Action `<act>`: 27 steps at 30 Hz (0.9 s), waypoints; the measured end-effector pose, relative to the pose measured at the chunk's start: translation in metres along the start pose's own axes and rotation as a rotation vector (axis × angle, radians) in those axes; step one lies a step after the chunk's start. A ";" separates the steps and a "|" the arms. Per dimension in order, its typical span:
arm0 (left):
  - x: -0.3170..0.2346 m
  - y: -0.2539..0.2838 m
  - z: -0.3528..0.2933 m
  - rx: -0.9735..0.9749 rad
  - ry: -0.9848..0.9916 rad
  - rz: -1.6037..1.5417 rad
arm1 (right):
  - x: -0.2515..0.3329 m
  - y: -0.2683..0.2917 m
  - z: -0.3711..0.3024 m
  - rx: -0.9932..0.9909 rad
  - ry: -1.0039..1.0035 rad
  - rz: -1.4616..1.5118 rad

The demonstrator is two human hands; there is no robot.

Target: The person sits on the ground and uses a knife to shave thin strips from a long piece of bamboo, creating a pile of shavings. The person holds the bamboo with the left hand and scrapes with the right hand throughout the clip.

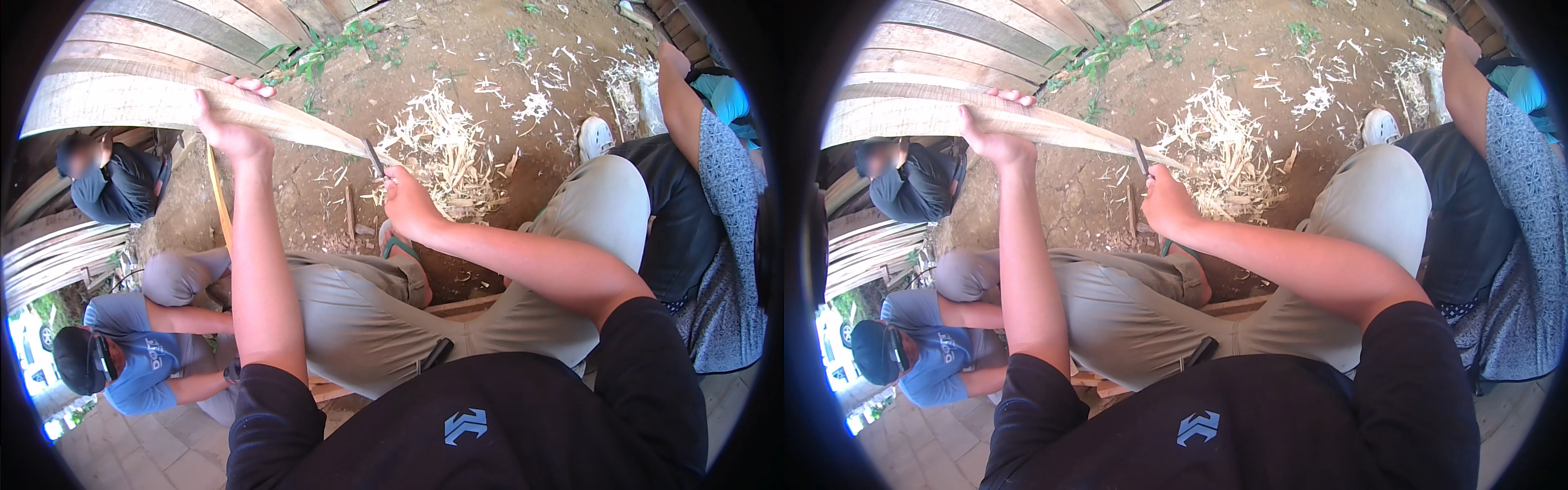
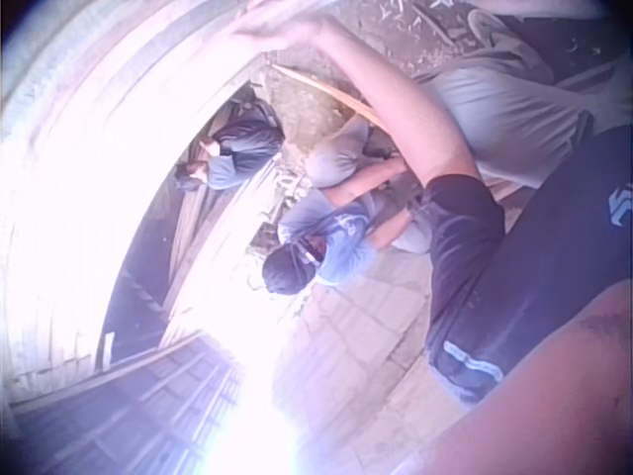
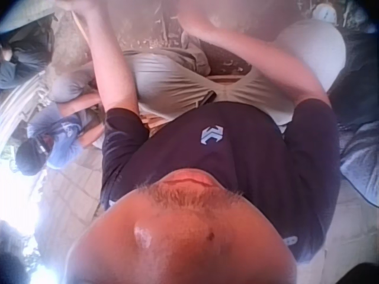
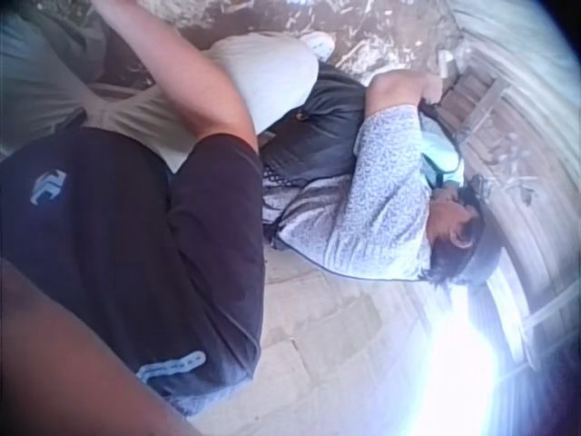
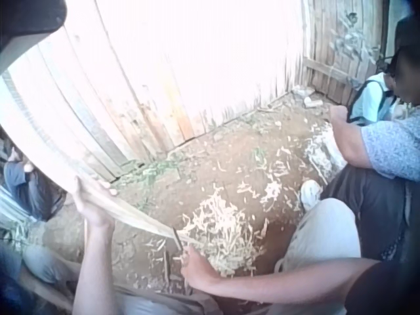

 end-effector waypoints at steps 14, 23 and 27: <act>0.000 -0.001 -0.002 0.003 -0.023 -0.009 | 0.008 0.006 0.008 0.015 -0.065 0.069; -0.006 0.002 -0.004 -0.014 -0.019 0.014 | 0.021 0.004 -0.023 0.044 0.016 -0.037; 0.002 -0.006 -0.003 -0.027 0.002 0.014 | -0.007 0.005 0.008 -0.057 0.043 -0.015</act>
Point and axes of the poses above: each hand's wrist, its own z-axis towards the middle knuckle, its own y-axis out of the back of the hand, x = y × z, the point moved 5 cm from there along z, towards the middle knuckle, and after that the axes turned 13 degrees about -y, right-handed, at the moved point
